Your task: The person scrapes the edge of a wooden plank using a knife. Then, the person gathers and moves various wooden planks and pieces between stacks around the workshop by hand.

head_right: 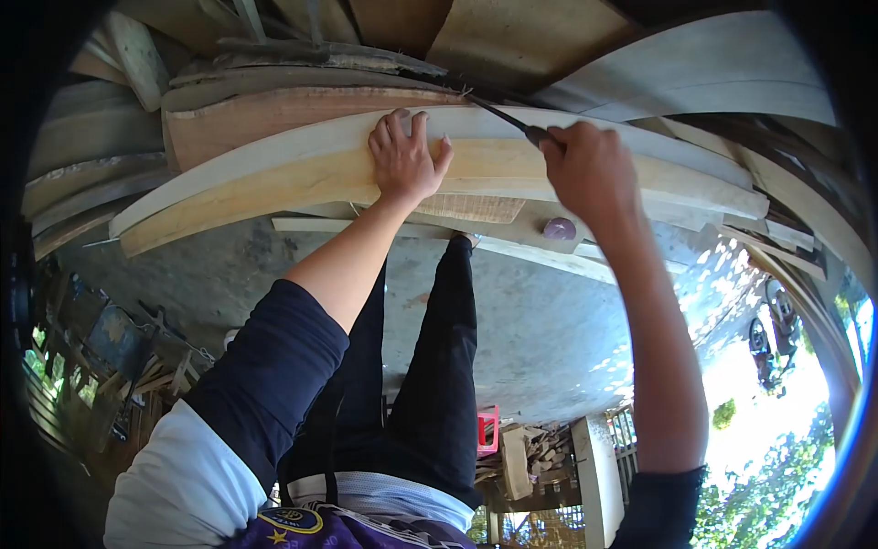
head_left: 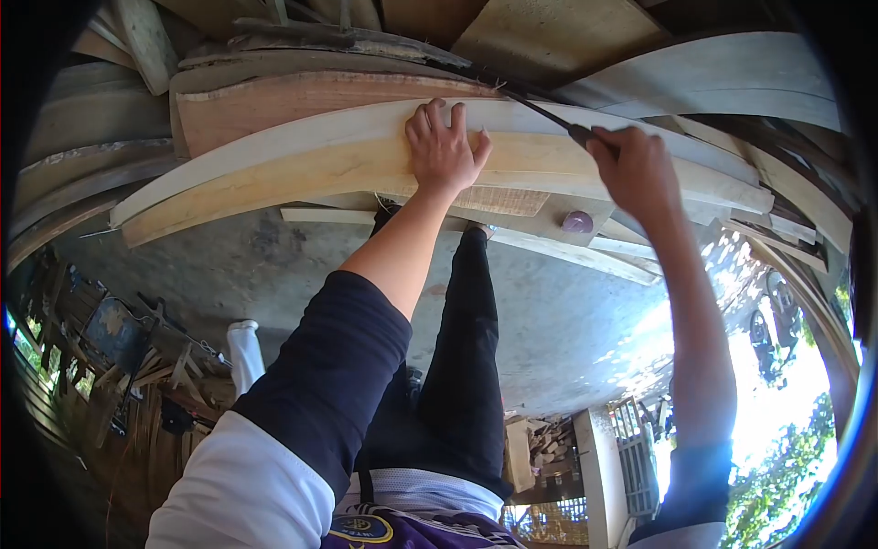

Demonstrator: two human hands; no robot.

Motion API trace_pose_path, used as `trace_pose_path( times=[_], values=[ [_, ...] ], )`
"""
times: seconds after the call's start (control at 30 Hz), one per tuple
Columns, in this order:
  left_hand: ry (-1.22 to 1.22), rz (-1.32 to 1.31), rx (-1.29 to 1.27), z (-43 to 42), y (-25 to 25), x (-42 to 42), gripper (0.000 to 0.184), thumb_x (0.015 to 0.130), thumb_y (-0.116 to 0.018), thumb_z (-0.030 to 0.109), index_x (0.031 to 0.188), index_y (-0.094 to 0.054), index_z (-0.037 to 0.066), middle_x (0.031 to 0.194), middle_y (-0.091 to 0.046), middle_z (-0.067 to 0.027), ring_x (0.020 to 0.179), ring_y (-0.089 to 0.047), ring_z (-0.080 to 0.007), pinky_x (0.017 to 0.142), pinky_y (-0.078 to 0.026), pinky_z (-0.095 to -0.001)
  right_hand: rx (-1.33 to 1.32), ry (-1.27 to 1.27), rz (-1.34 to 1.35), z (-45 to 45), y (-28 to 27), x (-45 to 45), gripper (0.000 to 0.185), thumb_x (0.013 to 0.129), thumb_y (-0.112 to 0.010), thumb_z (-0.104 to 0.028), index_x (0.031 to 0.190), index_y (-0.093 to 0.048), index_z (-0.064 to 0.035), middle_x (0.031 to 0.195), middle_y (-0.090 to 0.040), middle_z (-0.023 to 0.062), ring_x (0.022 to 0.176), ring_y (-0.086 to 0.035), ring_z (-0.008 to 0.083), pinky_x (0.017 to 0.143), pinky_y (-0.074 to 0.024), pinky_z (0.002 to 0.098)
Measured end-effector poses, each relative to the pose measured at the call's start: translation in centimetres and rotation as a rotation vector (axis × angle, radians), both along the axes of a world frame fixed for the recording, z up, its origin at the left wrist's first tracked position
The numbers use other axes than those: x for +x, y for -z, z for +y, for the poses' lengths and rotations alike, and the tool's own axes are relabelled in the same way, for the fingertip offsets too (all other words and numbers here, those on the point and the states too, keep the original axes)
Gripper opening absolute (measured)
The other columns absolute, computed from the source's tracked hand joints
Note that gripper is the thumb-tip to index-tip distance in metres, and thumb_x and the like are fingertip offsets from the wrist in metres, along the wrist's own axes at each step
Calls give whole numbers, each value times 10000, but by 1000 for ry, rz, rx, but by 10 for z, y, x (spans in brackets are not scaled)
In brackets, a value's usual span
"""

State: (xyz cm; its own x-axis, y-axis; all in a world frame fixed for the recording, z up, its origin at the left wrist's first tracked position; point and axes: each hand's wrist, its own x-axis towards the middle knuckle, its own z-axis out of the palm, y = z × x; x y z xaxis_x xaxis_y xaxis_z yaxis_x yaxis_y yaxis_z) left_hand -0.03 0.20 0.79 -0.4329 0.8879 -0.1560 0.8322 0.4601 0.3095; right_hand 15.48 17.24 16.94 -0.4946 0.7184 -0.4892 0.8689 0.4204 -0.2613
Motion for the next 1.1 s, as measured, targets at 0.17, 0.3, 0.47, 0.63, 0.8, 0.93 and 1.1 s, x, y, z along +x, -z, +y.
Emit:
trace_pose_path(
  times=[0.17,0.3,0.47,0.63,0.8,0.93,1.1],
  values=[
    [-6,-20,-15,1,-1,-2,465,828,-589,417,1148,-551,81,1222,-474,-172,1155,-420,-346,971,-310,-505,-6,144,-41,-36,-3,0,267,876,-661,-243,1048,-722,-47,796,-665,241,756,-648,423,735,-520,468],
    [-13,-22,16,0,3,0,467,825,-592,421,1145,-547,84,1219,-466,-166,1154,-416,-339,965,-310,-507,-72,105,-48,-26,53,-9,288,875,-641,-295,1025,-718,-61,909,-677,242,865,-645,440,816,-515,502],
    [-22,-33,-37,-2,4,-2,472,820,-596,430,1134,-546,82,1220,-456,-167,1156,-408,-337,962,-311,-507,33,-111,-113,2,64,-45,244,890,-635,-260,1025,-721,-76,948,-671,231,898,-637,432,822,-506,500],
    [-27,-34,-2,-1,4,-4,475,827,-582,444,1131,-546,80,1224,-452,-175,1156,-403,-339,972,-305,-500,-9,-167,-158,31,-10,-54,259,850,-674,-257,978,-720,-36,909,-691,223,873,-661,409,821,-526,466],
    [-20,-42,-36,-3,5,-4,472,831,-579,448,1130,-547,83,1241,-448,-175,1172,-399,-339,974,-303,-499,-59,-184,-184,40,-28,-64,254,839,-704,-228,990,-724,-25,913,-700,210,878,-669,369,819,-523,431],
    [-23,-32,-42,-3,6,-3,478,830,-578,452,1134,-549,84,1239,-452,-175,1176,-400,-337,973,-304,-499,-65,-240,-118,50,-17,-60,273,848,-696,-227,978,-714,11,944,-703,194,919,-665,350,832,-514,421],
    [-28,-28,-15,-3,7,-2,476,830,-577,453,1131,-553,85,1227,-459,-173,1168,-405,-332,971,-305,-500,-87,-218,-141,47,-36,-57,267,859,-691,-234,988,-720,-1,956,-694,202,926,-656,365,831,-508,435]
  ],
)
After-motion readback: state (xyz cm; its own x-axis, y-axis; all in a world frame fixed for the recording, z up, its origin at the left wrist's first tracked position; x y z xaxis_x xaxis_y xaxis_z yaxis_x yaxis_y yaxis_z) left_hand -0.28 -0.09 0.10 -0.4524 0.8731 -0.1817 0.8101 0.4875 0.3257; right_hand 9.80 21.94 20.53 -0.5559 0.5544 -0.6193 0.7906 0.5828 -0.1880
